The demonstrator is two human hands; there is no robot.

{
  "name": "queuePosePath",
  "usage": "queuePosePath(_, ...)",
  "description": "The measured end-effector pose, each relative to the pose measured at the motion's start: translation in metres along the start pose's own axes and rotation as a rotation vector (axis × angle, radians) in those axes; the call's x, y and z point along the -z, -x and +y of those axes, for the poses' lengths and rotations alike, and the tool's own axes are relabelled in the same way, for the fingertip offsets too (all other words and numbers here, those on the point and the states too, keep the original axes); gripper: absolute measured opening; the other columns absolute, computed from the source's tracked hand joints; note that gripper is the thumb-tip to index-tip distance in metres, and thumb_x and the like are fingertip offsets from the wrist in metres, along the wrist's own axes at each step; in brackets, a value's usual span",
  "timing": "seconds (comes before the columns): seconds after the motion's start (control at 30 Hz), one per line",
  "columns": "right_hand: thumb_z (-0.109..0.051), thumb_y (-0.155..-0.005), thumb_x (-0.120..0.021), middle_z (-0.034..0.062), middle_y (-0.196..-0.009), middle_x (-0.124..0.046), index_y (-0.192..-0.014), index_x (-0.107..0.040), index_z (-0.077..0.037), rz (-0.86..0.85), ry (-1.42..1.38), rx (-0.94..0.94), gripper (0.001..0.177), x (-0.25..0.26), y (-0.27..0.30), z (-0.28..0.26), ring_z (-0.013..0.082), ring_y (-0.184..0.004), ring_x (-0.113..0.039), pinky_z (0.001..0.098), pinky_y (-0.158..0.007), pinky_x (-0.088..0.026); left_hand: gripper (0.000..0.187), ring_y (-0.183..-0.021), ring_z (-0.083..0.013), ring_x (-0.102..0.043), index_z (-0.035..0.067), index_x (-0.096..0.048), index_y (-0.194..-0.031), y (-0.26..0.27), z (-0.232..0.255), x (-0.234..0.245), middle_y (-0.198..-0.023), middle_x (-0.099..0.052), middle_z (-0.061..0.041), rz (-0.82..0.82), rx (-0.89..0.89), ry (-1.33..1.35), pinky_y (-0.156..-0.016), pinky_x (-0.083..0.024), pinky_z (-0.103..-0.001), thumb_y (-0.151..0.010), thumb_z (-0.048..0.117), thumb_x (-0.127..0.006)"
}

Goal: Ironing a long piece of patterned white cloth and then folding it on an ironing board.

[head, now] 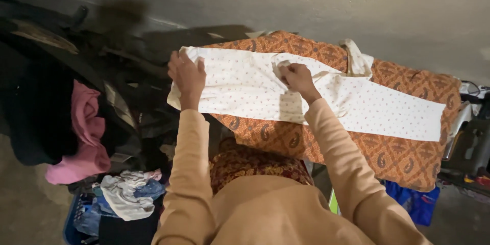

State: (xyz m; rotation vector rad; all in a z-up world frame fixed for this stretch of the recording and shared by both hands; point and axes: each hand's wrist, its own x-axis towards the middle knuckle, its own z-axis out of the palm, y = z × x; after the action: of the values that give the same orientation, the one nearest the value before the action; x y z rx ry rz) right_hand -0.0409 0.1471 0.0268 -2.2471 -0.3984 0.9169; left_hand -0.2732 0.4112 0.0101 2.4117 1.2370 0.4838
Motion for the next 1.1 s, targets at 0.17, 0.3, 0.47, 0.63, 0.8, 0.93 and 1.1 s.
queuePosePath(0.17, -0.039, -0.099, -0.065, 0.0054, -0.085, -0.068, -0.107, -0.07, -0.005, 0.005, -0.375, -0.236, 0.036, -0.01, -0.012, -0.02, 0.0154, -0.07, -0.057, 0.0383, -0.06, -0.045, 0.054, -0.122, -0.0442, -0.053, 0.0, -0.056, -0.127, -0.017, -0.016, -0.01, -0.131, -0.056, -0.022, -0.03, 0.206, 0.034, -0.102, -0.038, -0.061, -0.095, 0.039, -0.074)
queuePosePath(0.3, -0.026, -0.102, -0.064, 0.0022, -0.087, -0.077, -0.1, -0.073, -0.002, -0.072, -0.832, -0.231, 0.026, -0.019, -0.034, -0.01, 0.0122, -0.076, -0.07, 0.0266, -0.071, -0.057, 0.054, -0.117, -0.0434, -0.058, 0.0, -0.058, -0.115, -0.026, -0.016, -0.012, -0.121, -0.061, -0.02, 0.013, 0.251, 0.048, -0.096, -0.043, -0.06, -0.088, 0.043, -0.078)
queuePosePath(0.47, -0.024, -0.104, -0.071, -0.0029, -0.069, -0.054, -0.089, -0.064, -0.011, -0.197, -0.948, -0.223, 0.021, -0.019, -0.057, 0.018, 0.0113, -0.058, -0.047, 0.0293, -0.051, -0.038, 0.06, -0.115, -0.044, -0.056, -0.002, -0.058, -0.114, -0.031, -0.006, -0.008, -0.121, -0.058, -0.023, 0.06, 0.235, -0.036, -0.091, -0.045, -0.058, -0.084, 0.045, -0.08)
queuePosePath(0.63, -0.016, -0.094, -0.071, -0.0015, -0.065, -0.055, -0.087, -0.068, -0.006, -0.104, -0.719, -0.194, 0.013, -0.004, -0.024, -0.044, 0.0119, -0.055, -0.047, 0.0314, -0.047, -0.036, 0.061, -0.113, -0.044, -0.057, -0.002, -0.059, -0.114, -0.041, -0.014, -0.014, -0.118, -0.061, -0.023, 0.027, 0.305, -0.029, -0.09, -0.046, -0.058, -0.083, 0.046, -0.08)
queuePosePath(0.8, -0.017, -0.093, -0.077, 0.0038, -0.068, -0.062, -0.087, -0.068, 0.003, 0.0, -0.368, 0.139, 0.023, 0.005, -0.042, -0.054, 0.0142, -0.054, -0.05, 0.0327, -0.048, -0.038, 0.044, -0.101, -0.0415, -0.066, 0.003, -0.068, -0.1, -0.055, -0.054, -0.043, -0.104, -0.07, -0.02, -0.066, 0.294, 0.131, -0.087, -0.052, -0.06, -0.09, 0.045, -0.075)
queuePosePath(0.93, -0.021, -0.099, -0.076, 0.009, -0.07, -0.065, -0.083, -0.068, 0.007, 0.042, -0.137, 0.293, 0.033, -0.002, -0.062, -0.031, 0.0147, -0.059, -0.057, 0.0334, -0.053, -0.044, 0.038, -0.102, -0.0408, -0.067, 0.004, -0.068, -0.097, -0.047, -0.047, -0.035, -0.104, -0.07, -0.019, 0.019, 0.245, 0.204, -0.09, -0.056, -0.056, -0.097, 0.041, -0.072)
queuePosePath(1.1, -0.033, -0.096, -0.08, 0.0192, -0.088, -0.074, -0.099, -0.074, 0.0, 0.519, 0.335, 0.506, 0.033, 0.067, -0.067, 0.019, 0.0303, -0.076, -0.07, 0.0426, -0.068, -0.055, 0.038, -0.109, -0.0433, -0.054, -0.001, -0.066, -0.106, -0.025, 0.04, 0.023, -0.112, -0.06, -0.023, 0.217, 0.01, 0.002, -0.085, -0.044, -0.058, -0.088, 0.03, -0.08)
